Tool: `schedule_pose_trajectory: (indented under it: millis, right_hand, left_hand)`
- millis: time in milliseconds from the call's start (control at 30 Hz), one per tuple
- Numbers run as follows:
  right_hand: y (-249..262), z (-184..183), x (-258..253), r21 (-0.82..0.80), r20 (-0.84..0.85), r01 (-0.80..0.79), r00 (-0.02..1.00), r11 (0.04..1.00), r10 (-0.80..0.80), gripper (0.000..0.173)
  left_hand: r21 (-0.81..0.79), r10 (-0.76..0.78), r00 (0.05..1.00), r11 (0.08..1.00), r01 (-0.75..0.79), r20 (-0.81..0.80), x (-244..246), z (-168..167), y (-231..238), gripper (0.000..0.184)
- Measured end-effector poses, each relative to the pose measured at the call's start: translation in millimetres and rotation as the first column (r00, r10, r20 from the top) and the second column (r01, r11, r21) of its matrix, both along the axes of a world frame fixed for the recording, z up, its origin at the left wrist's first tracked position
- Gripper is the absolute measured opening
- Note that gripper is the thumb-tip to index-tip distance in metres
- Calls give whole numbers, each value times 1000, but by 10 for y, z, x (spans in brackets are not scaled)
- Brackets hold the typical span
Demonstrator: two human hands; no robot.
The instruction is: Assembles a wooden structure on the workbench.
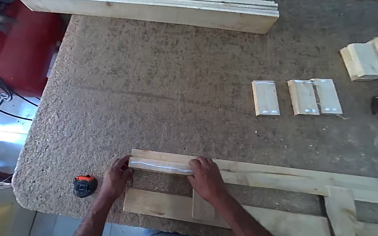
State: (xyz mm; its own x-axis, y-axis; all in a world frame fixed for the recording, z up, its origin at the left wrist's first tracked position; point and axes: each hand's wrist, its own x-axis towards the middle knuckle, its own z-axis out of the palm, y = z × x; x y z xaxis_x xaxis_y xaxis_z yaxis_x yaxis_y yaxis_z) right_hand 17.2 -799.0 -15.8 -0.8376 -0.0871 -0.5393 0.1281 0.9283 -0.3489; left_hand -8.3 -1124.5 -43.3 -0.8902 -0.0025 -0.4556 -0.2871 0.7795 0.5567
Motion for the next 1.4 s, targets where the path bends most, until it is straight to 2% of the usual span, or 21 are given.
schedule_pose_trajectory:
  millis: [67,133,167,233,300,367,433,467,500,567,633,700,767,833,933,1033,1167,1333,1400]
  right_hand:
    - [9,-49,70,-33,-77,35,996,999,-37,34]
    - [27,-75,186,-104,-235,54,969,993,-78,31]
    - [29,-77,232,-139,-326,54,940,989,-97,31]
    - [1,-53,279,-183,-449,37,886,982,-117,30]
    - [-96,22,251,-230,-476,2,872,973,-114,32]
    - [-237,97,175,-261,-470,-43,878,964,-88,36]
    - [-318,207,106,-261,-374,-18,924,965,-84,52]
    - [-309,273,79,-261,-292,38,949,965,-117,61]
    - [-262,304,74,-265,-250,103,953,959,-171,65]
    - [-73,276,135,-266,-300,191,915,945,-269,61]
    - [172,252,242,-220,-331,253,889,942,-316,56]
    - [393,225,368,-153,-314,304,887,940,-338,55]
    - [511,176,518,-99,-290,333,892,938,-347,55]
    - [497,184,626,-69,-213,350,910,934,-356,54]
    - [364,214,707,-81,-128,355,923,931,-363,54]
    - [255,101,828,-129,-194,338,913,932,-358,51]
    - [224,66,791,-116,-235,297,919,948,-316,48]
    - [135,-26,569,-31,-300,176,937,984,-177,45]
    - [94,-56,440,-36,-230,104,967,994,-110,48]
  left_hand:
    - [84,42,997,996,-38,-57,14,-57,-45,44]
    - [275,105,988,959,-69,-116,59,-23,-115,44]
    - [413,132,981,909,-62,-144,83,49,-152,44]
    - [668,147,966,743,35,-214,111,282,-202,44]
    - [786,91,955,592,176,-282,93,623,-203,42]
    - [813,25,921,480,331,-390,27,1004,-129,45]
    - [754,-53,855,445,483,-516,-69,1350,2,43]
    - [694,-92,810,464,550,-580,-118,1472,74,39]
    - [623,-137,766,501,601,-628,-157,1551,150,36]
    - [481,-227,715,602,637,-661,-191,1559,371,32]
    - [346,-327,688,679,648,-647,-195,1322,721,28]
    - [211,-482,688,714,667,-542,-186,925,1081,28]
    - [93,-650,657,680,727,-382,-174,480,1374,29]
    - [35,-748,613,626,779,-252,-151,158,1577,31]
    - [-21,-763,594,619,785,-255,-112,-32,1681,31]
    - [-48,-750,590,629,776,-300,-91,-92,1677,32]
    - [-40,-756,581,619,784,-300,-124,-102,1682,37]
    - [14,-737,607,632,775,-297,-126,-134,1671,41]
    - [50,-724,639,651,757,-259,-141,-17,1642,42]
